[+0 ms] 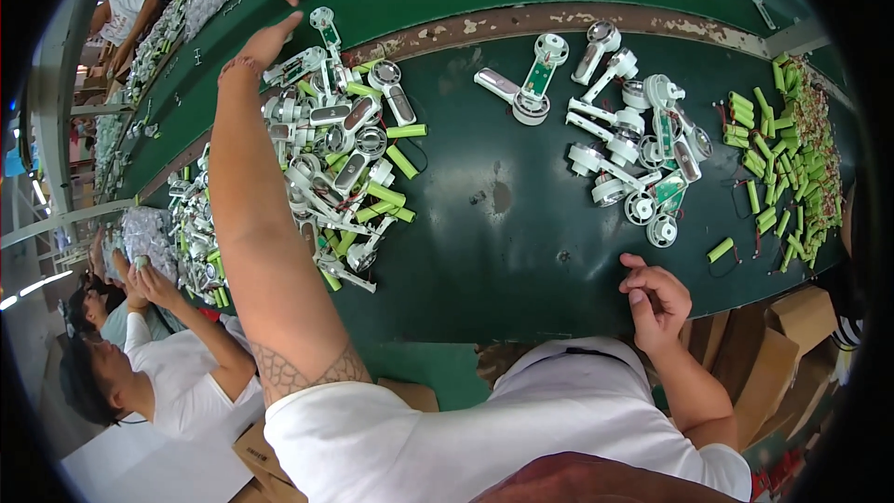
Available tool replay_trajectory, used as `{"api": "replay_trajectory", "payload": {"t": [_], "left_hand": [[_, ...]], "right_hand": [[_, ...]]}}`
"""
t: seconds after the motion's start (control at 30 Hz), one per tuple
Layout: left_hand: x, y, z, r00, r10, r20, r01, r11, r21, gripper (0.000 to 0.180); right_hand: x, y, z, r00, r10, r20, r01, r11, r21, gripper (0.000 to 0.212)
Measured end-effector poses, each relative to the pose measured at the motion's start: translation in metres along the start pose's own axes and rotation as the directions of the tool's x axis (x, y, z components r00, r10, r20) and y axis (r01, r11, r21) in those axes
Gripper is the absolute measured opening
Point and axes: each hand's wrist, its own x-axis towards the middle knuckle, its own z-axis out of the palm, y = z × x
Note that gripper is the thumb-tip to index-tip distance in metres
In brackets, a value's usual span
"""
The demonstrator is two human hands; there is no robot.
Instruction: The person assembles handheld fans by inserting batteries into the plastic fan housings by hand.
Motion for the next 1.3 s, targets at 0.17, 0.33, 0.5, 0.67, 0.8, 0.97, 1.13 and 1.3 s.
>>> {"api": "replay_trajectory", "payload": {"t": [0.17,0.33,0.5,0.67,0.8,0.97,1.13,1.3], "left_hand": [[-0.041,0.087,0.023,0.974,0.114,0.194,-0.183,0.905,0.385,0.071],[-0.046,0.109,0.066,0.91,0.414,0.029,-0.391,0.831,0.395,0.033],[-0.063,0.175,0.119,0.813,0.58,0.049,-0.556,0.751,0.356,0.016],[-0.09,0.217,0.128,0.721,0.682,-0.121,-0.608,0.707,0.362,0.027],[-0.128,0.237,0.124,0.796,0.583,-0.16,-0.604,0.779,-0.168,0.046],[-0.224,0.248,0.137,0.779,0.617,-0.111,-0.543,0.576,-0.611,0.042],[-0.292,0.224,0.185,0.713,0.684,-0.156,-0.69,0.724,0.017,0.035],[-0.323,0.202,0.201,0.906,0.367,-0.212,-0.314,0.244,-0.917,0.054]], "right_hand": [[-0.001,0.002,-0.002,1.0,-0.025,-0.006,0.025,1.0,-0.009,0.011],[-0.002,0.001,-0.003,0.999,-0.048,0.003,0.048,0.999,0.014,0.009],[-0.003,0.0,-0.006,1.0,-0.026,0.005,0.026,0.999,0.036,0.009],[-0.003,0.004,-0.008,0.998,-0.066,0.009,0.065,0.995,0.073,0.008],[-0.003,0.009,-0.009,0.994,-0.107,0.011,0.105,0.99,0.091,0.008],[-0.006,0.012,-0.012,0.994,-0.105,-0.029,0.108,0.988,0.11,0.008],[-0.012,0.002,-0.016,0.999,-0.029,-0.03,0.035,0.979,0.199,0.008],[-0.006,-0.005,-0.072,0.935,-0.292,-0.2,0.231,0.931,-0.283,0.012]]}}
